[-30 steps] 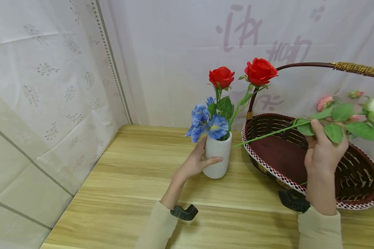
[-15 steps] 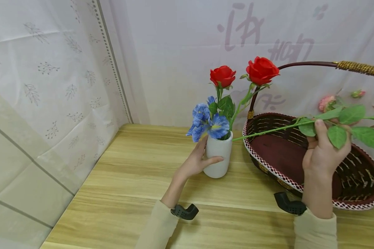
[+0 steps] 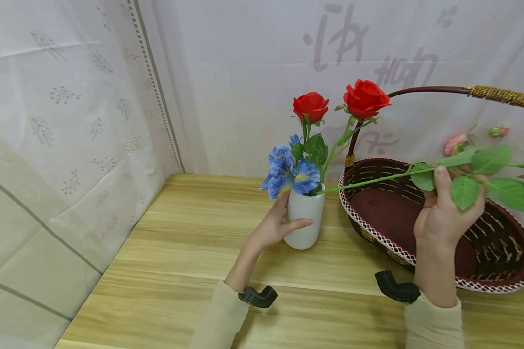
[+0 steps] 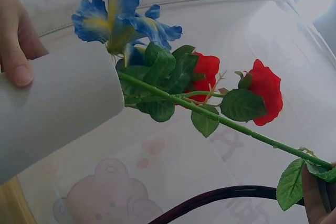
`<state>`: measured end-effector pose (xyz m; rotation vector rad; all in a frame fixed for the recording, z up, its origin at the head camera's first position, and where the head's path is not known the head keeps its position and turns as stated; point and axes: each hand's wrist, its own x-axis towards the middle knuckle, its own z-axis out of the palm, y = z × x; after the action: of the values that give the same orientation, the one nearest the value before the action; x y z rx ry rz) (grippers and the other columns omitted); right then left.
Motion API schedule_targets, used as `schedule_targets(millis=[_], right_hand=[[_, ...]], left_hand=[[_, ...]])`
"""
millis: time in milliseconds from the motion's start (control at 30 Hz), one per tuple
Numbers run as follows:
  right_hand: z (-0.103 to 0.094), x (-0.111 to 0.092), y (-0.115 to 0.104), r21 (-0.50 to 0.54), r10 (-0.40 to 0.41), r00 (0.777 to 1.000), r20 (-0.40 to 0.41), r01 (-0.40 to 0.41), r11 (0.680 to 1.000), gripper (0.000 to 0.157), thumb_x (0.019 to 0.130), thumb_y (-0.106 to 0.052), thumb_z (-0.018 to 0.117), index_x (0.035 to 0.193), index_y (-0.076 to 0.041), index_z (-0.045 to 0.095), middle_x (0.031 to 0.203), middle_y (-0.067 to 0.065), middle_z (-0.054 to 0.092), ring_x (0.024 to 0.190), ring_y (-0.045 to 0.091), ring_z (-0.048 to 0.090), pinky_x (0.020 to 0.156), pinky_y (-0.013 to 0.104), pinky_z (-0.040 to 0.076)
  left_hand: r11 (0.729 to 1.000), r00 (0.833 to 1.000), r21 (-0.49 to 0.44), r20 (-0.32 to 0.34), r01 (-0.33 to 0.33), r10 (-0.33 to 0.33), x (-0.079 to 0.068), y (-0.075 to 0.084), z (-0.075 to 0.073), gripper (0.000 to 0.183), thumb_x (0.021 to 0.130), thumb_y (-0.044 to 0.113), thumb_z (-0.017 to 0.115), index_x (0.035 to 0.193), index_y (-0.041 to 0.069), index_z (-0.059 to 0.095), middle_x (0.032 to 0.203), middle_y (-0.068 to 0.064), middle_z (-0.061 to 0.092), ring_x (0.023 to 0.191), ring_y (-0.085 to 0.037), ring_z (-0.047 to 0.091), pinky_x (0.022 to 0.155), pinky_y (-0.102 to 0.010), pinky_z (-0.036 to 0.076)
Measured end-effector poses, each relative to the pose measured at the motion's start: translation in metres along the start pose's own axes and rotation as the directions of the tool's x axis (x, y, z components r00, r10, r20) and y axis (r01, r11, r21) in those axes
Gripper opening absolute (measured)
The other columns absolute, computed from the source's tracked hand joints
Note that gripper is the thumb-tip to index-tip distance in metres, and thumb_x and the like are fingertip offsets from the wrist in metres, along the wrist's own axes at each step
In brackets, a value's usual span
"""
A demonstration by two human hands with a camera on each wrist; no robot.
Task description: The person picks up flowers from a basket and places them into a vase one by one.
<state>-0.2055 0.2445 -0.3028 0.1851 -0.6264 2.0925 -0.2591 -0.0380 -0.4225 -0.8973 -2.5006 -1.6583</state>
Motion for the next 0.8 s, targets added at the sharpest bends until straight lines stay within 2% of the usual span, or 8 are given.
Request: schedule_targets(millis=[433,667,800], right_hand=[[0.012,-0.007,0.012,-0.015,-0.041,0.999,0.001,0.041,0.999,0.043,0.064,0.017,0.074,0.1,0.01,0.051,0.099,0.021,0.051,0.078,0.029,0.057,0.056,0.031,0.053],[0.017,-0.011,0.02,-0.039,-0.093,0.993,0.077,0.096,0.995,0.04,0.066,0.015,0.074,0.099,0.013,0.052,0.082,0.019,0.051,0.066,0.023,0.05,0.043,0.023,0.038],[0.019,-0.012,0.025,-0.05,-0.138,0.985,0.103,0.144,0.988,0.036,0.067,0.015,0.072,0.097,0.014,0.052,0.081,0.02,0.052,0.066,0.023,0.051,0.046,0.024,0.04]], left_hand=[[1.0,1.0,0.0,-0.001,-0.011,0.011,0.001,0.0,0.0,0.086,0.08,0.047,0.065,0.145,0.034,0.01,0.14,0.003,0.029,0.123,-0.013,0.037,0.092,-0.04,0.041],[1.0,1.0,-0.002,-0.002,-0.022,0.022,0.0,0.001,-0.001,0.085,0.08,0.045,0.066,0.144,0.033,0.011,0.139,0.003,0.03,0.122,-0.012,0.038,0.092,-0.039,0.041],[1.0,1.0,-0.004,0.001,-0.014,0.014,0.001,0.0,-0.001,0.085,0.08,0.046,0.066,0.144,0.033,0.011,0.138,0.003,0.03,0.122,-0.012,0.038,0.093,-0.039,0.04]])
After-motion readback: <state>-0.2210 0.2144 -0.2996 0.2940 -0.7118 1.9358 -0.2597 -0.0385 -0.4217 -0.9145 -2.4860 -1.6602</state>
